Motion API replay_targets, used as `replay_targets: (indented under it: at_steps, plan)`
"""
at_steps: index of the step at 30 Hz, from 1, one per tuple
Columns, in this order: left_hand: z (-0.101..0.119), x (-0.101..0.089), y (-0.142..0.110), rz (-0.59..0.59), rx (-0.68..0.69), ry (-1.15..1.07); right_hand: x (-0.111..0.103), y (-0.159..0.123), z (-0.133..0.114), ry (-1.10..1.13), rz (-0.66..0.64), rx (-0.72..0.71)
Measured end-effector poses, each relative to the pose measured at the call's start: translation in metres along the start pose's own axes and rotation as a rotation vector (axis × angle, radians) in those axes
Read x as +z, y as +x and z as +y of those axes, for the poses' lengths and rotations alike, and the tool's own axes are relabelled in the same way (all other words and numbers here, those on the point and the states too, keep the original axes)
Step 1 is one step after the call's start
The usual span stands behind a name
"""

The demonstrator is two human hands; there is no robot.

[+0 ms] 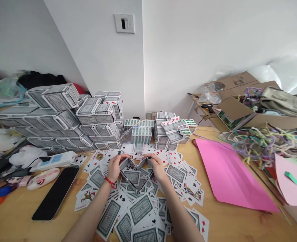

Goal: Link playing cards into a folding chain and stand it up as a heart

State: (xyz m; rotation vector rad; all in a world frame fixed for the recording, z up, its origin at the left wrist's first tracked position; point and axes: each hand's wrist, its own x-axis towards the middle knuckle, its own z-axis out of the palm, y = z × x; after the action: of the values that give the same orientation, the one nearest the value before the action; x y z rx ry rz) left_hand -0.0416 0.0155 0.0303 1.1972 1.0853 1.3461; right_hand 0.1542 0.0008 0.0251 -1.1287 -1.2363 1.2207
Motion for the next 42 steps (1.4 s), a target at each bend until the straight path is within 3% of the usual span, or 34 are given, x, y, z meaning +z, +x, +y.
replay_targets:
  at_steps: [6, 10, 16, 19, 22, 26, 30, 36, 42]
  plan:
    - [0.002, 0.001, -0.001, -0.050, -0.017, -0.009, 0.002, 0.002, 0.004, -0.015, 0.000, -0.017]
    - [0.010, -0.006, 0.001, -0.084, -0.014, 0.001, -0.008, -0.001, -0.007, -0.100, 0.037, -0.031]
    - [0.043, -0.034, -0.012, -0.281, 0.226, 0.385, -0.067, -0.031, -0.033, -0.767, 0.137, 0.037]
    - [0.054, -0.039, -0.033, -0.372, 0.308, 0.662, -0.095, -0.051, -0.031, -1.032, 0.101, 0.128]
    - [0.057, -0.034, -0.058, -0.450, 0.378, 0.879, -0.110, -0.062, -0.020, -1.182, 0.073, 0.197]
    - [0.051, -0.023, -0.082, -0.519, 0.507, 1.035, -0.114, -0.062, -0.006, -1.179, 0.049, 0.256]
    - [0.038, -0.015, -0.088, -0.462, 0.574, 1.117, -0.111, -0.058, -0.001, -1.266, 0.157, 0.279]
    - [0.027, -0.006, -0.079, -0.425, 0.493, 1.089, -0.104, -0.056, -0.004, -1.324, 0.155, 0.347]
    - [0.029, -0.008, -0.073, -0.384, 0.439, 1.038, -0.091, -0.059, -0.004, -1.254, 0.151, 0.319]
